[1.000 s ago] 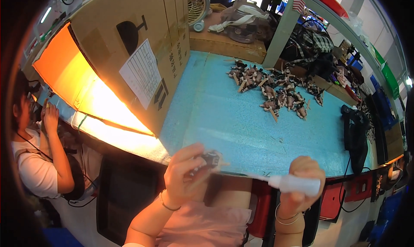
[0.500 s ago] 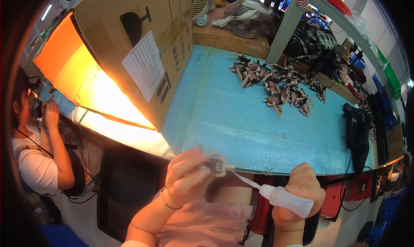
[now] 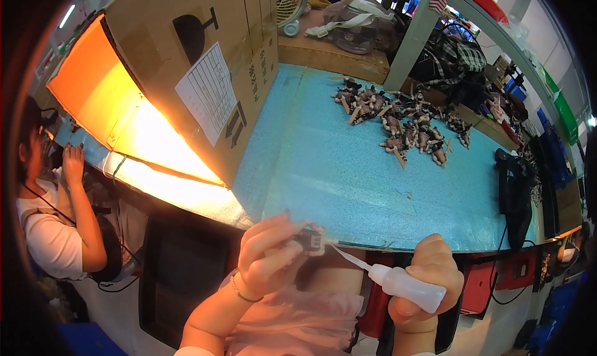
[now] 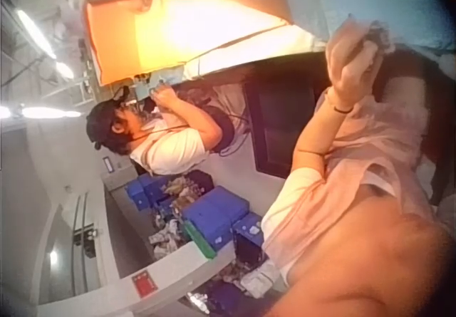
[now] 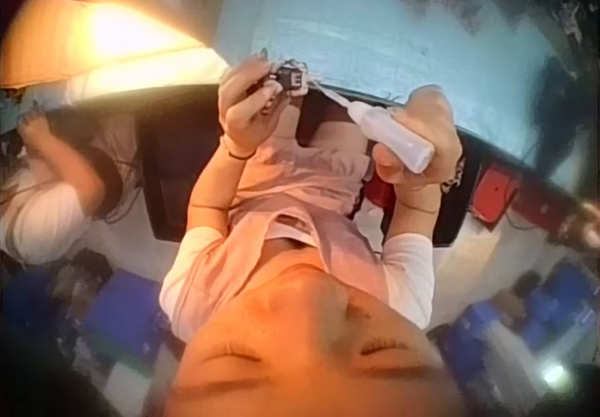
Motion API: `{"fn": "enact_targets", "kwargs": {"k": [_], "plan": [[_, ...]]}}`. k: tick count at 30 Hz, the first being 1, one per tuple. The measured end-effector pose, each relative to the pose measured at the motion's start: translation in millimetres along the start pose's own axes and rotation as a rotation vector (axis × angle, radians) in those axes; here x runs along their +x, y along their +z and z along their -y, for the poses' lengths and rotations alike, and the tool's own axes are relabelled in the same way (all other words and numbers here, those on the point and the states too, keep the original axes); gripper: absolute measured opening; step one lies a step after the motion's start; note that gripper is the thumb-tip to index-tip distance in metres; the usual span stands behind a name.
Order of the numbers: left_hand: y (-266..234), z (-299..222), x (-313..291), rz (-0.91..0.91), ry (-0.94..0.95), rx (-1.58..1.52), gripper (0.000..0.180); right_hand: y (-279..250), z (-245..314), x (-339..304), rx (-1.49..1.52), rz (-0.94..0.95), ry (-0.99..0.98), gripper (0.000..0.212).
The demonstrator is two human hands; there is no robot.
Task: The person assembles toy figurines by retrieving components from the table and a heated box, applying glue with a squeeze bottle, and attaching the pieces to the figures by hand.
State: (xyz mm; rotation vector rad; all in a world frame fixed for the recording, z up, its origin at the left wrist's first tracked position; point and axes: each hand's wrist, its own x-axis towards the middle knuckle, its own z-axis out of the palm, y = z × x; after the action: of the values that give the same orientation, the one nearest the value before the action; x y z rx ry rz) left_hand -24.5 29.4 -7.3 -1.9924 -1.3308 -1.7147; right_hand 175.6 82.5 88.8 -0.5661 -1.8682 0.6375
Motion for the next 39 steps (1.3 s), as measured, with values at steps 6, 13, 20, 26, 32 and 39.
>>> {"fn": "enact_targets", "kwargs": {"k": [6,13,20,26,32,39], "plan": [[0,-1,0,0.008,-0.005,-0.007,0.049,-4,2,0,0.027,0.031,0.006,0.033],[1,-1,1,-0.021,-0.032,-0.048,0.043,-2,-9,-9,-0.031,0.007,-0.159,0.053],[1,-1,-1,-0.044,-0.092,-0.092,0.041,0,-11,-9,0.019,-0.012,-0.159,0.053],[5,-2,1,-0.051,-0.132,-0.157,0.039,0,-8,-8,-0.009,0.019,-0.161,0.053],[10,-3,-1,-0.136,-0.212,-0.436,0.041,3,-10,-8,0.025,-0.015,-0.167,0.053],[11,-10,1,-0.15,-0.364,-0.6,0.039,1,-4,-9,0.137,-0.068,0.0,0.044]]}}
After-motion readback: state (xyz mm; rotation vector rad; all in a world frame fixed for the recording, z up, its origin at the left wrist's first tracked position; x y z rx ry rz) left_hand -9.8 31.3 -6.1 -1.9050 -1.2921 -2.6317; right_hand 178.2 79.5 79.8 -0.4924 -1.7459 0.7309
